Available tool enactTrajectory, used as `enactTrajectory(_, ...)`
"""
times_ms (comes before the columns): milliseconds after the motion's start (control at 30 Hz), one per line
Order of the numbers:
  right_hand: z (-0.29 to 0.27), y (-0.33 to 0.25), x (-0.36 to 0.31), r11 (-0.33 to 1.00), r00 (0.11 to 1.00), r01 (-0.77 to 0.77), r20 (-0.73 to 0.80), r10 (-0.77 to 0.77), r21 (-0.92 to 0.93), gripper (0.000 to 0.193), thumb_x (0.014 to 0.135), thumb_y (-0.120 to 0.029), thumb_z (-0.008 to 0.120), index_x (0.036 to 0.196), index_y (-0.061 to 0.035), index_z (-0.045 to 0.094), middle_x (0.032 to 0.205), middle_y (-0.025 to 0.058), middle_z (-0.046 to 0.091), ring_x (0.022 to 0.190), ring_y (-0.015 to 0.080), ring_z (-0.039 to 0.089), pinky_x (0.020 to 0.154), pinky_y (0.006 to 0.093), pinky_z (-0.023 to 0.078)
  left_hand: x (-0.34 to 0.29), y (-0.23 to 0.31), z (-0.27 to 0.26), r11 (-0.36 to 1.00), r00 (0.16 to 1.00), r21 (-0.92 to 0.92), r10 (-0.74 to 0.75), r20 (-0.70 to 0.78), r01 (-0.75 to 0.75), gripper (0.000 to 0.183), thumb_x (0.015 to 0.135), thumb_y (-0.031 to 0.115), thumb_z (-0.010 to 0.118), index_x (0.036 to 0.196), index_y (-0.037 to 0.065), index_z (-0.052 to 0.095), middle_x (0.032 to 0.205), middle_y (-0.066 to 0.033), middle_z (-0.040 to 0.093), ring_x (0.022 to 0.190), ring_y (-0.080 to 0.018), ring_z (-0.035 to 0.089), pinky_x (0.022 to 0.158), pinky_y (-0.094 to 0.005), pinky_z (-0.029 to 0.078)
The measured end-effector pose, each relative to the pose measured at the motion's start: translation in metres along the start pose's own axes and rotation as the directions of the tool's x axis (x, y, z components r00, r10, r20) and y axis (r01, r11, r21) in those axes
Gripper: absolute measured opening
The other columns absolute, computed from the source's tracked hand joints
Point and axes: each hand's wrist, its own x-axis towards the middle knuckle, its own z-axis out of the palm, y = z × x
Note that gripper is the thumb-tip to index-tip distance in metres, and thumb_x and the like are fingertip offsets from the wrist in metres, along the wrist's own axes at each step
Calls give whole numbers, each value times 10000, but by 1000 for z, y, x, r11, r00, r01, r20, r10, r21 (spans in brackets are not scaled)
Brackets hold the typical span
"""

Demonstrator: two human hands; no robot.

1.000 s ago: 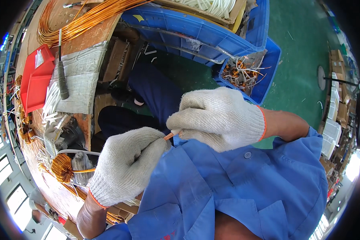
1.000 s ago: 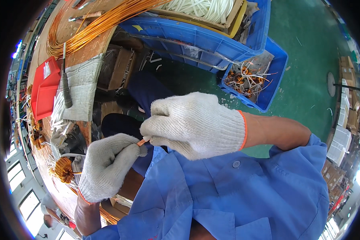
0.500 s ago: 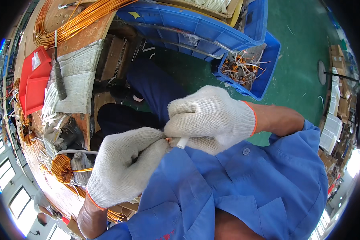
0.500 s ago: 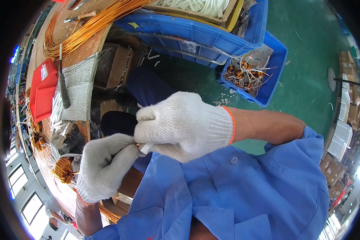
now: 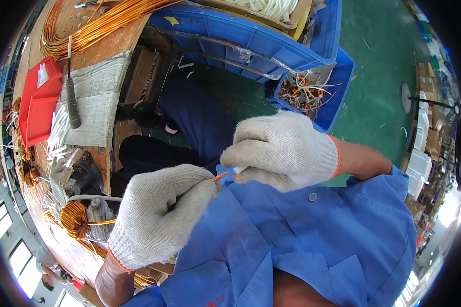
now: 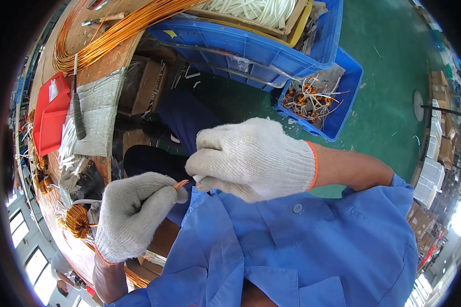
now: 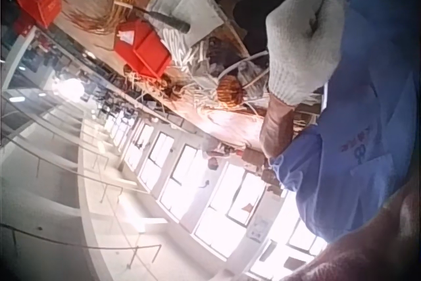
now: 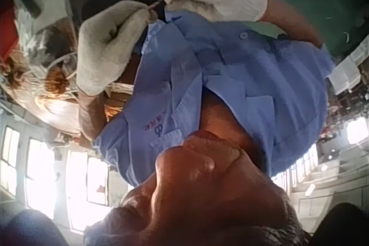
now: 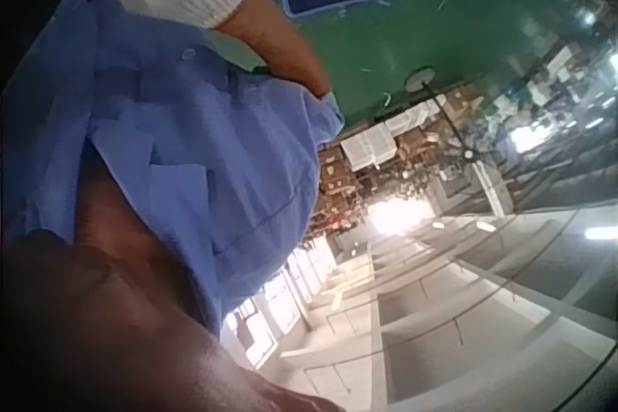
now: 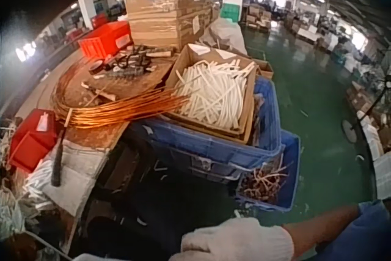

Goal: The person is winding or assembling copper coils for an electric motor stator at a workbench.

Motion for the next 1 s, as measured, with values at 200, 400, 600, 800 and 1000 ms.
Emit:
enactTrajectory(200, 2, 2, 6, 999, 999, 32, -16, -32, -2, 224, 944, -251, 832, 1081, -109, 724, 926, 56, 649, 798, 241, 733, 569, 387, 578, 1, 1, -1, 1000, 1000, 3, -14, 11, 14, 222, 1036, 51, 677, 1146, -99, 799, 974, -172, 820, 895, -175, 771, 819, -327, 620)
enactTrajectory(400, 4, 0, 11, 999, 999, 38, 18, -38, -26, 222, 944, -262, 827, 1061, -104, 723, 917, 70, 657, 805, 250, 740, 566, 395, 582, 2, -1, -1, 1000, 1000, -5, -4, 13, 4, 220, 1047, 56, 673, 1149, -95, 796, 964, -165, 817, 882, -158, 760, 798, -316, 611)
enactTrajectory(600, 7, -9, 18, 990, 996, 51, 82, -41, -128, 180, 975, -264, 738, 977, -92, 685, 864, 86, 686, 752, 267, 761, 515, 412, 579, 4, -8, 1, 986, 995, 131, 100, 4, -99, 133, 1029, 47, 709, 1087, -52, 776, 865, -126, 758, 685, -102, 655, 624, -298, 525)
enactTrajectory(800, 22, -22, 14, 924, 990, 4, 130, 49, -381, 270, 955, -245, 693, 1092, -14, 663, 556, 85, 611, 450, 275, 670, 351, 441, 471, 7, -7, 5, 992, 992, 4, -126, 0, 126, 274, 985, 121, 796, 1164, -61, 696, 803, -130, 759, 696, -119, 709, 656, -293, 559)
enactTrajectory(1000, 38, -20, 15, 880, 993, 115, 23, -118, -460, 183, 930, -207, 665, 954, -26, 657, 605, 53, 597, 464, 214, 659, 337, 402, 448, -15, -35, -18, 983, 980, 34, -182, 82, 179, 502, 912, 255, 912, 1212, -47, 647, 1045, -114, 775, 914, -125, 711, 837, -293, 577)
